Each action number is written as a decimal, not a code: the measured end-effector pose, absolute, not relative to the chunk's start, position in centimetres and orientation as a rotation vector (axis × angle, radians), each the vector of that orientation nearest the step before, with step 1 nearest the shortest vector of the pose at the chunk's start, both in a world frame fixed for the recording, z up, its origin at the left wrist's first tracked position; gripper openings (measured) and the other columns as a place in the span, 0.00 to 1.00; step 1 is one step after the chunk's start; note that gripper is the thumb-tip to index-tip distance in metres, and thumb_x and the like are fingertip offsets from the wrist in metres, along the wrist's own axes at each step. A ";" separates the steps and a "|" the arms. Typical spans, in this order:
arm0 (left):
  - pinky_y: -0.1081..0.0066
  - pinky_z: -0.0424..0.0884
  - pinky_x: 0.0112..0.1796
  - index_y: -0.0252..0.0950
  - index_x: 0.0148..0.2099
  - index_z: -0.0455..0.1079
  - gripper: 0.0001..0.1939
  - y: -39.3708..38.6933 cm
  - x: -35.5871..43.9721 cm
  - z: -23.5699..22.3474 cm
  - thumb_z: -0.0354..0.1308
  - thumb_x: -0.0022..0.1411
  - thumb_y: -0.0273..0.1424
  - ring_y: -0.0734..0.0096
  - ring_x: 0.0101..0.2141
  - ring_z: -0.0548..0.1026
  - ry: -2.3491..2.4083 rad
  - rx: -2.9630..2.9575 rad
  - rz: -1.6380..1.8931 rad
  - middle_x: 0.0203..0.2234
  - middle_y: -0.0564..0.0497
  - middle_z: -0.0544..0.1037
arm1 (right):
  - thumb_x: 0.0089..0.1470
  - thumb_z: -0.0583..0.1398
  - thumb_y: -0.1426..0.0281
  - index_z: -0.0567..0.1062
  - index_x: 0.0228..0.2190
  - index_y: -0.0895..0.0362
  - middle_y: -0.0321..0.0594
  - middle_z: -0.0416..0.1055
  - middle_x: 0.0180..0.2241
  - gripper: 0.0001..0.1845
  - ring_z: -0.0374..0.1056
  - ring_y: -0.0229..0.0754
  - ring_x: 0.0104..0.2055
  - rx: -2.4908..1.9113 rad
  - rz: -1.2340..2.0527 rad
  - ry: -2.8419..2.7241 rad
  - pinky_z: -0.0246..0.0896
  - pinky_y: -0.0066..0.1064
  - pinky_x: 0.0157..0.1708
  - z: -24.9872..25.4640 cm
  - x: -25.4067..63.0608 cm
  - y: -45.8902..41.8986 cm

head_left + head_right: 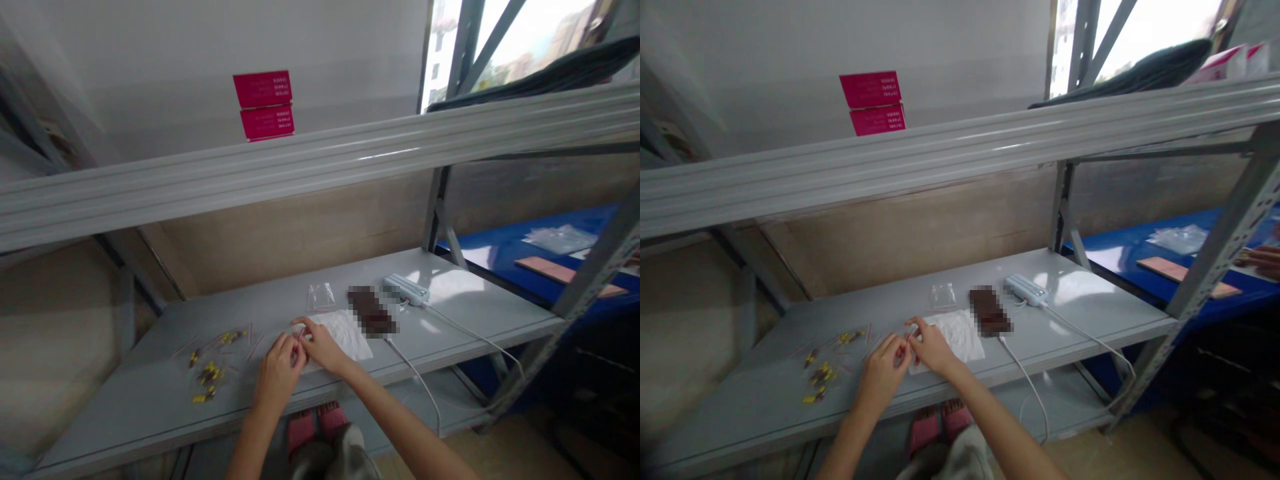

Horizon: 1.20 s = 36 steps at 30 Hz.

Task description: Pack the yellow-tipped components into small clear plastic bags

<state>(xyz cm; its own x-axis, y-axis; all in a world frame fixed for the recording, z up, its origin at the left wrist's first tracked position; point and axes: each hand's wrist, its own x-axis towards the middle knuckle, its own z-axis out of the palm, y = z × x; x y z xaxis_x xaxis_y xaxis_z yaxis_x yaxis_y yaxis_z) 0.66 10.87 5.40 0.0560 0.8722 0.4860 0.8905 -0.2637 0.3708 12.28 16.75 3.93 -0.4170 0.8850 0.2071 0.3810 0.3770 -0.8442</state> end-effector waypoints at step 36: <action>0.72 0.69 0.30 0.31 0.33 0.72 0.15 22.0 0.3 2.8 0.64 0.42 0.35 0.70 0.26 0.75 -1.941 -1.956 -2.571 0.25 0.47 0.77 | 0.44 0.59 0.72 0.78 0.28 0.61 0.42 0.75 0.25 0.09 0.66 0.36 0.23 -1.165 0.918 -1.719 0.56 0.24 0.21 -1.7 17.6 23.7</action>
<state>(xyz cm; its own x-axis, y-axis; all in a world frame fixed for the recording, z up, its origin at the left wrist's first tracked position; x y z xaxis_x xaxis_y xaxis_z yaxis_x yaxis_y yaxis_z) 0.29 22.02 2.81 -0.3222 0.8841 0.3385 0.0833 -0.3297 0.9404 17.60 23.74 -1.67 -0.2111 0.9481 0.2379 0.3293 0.2981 -0.8959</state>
